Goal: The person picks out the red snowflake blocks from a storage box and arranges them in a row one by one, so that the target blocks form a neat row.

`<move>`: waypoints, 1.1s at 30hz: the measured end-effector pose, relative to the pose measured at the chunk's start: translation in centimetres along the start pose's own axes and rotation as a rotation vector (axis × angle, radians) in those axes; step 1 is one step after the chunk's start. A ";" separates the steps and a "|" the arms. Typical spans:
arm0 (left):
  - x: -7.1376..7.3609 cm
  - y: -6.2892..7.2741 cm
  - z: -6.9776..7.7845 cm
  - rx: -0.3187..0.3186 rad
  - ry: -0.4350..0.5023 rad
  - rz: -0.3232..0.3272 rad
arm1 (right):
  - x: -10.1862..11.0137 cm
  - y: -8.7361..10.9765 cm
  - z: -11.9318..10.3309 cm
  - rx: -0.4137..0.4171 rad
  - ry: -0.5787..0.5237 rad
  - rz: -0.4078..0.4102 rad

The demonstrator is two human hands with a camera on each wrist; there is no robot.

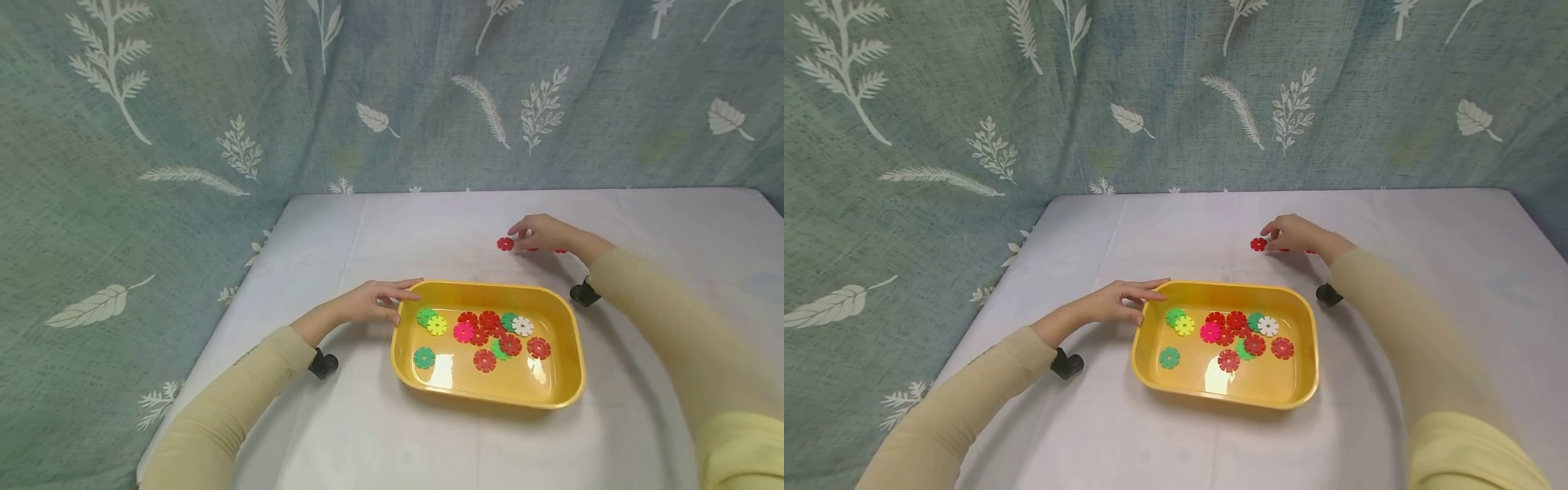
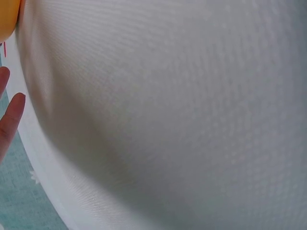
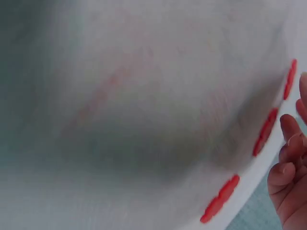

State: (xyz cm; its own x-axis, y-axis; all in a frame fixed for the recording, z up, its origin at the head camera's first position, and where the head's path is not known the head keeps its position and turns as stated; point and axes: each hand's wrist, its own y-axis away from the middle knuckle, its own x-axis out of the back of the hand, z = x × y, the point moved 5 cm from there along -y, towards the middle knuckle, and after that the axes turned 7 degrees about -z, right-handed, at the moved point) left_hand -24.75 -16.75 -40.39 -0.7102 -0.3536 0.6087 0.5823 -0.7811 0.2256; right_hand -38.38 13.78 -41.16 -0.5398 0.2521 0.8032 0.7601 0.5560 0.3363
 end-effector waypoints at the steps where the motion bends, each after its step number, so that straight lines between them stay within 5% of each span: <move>1: 0.0 0.0 0.0 -0.003 0.000 0.001 | -0.2 -0.3 -0.1 -0.008 0.003 -0.009; 18: 0.0 0.1 0.0 -0.013 0.006 0.003 | -0.3 -1.8 -0.1 -0.068 0.026 -0.004; 25: -0.1 0.0 0.0 -0.021 0.015 -0.001 | 1.7 -0.2 -1.1 -0.038 -0.035 0.074; 33: 0.0 0.1 0.1 -0.019 0.007 -0.004 | 4.3 3.1 -4.9 0.069 0.016 0.148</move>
State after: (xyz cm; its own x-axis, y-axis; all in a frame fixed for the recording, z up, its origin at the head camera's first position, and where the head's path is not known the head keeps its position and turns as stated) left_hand -24.63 -16.72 -40.30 -0.7153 -0.3542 0.6024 0.5722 -0.7918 0.2138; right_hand -36.50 12.69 -34.25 -0.4178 0.3227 0.8493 0.8036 0.5673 0.1797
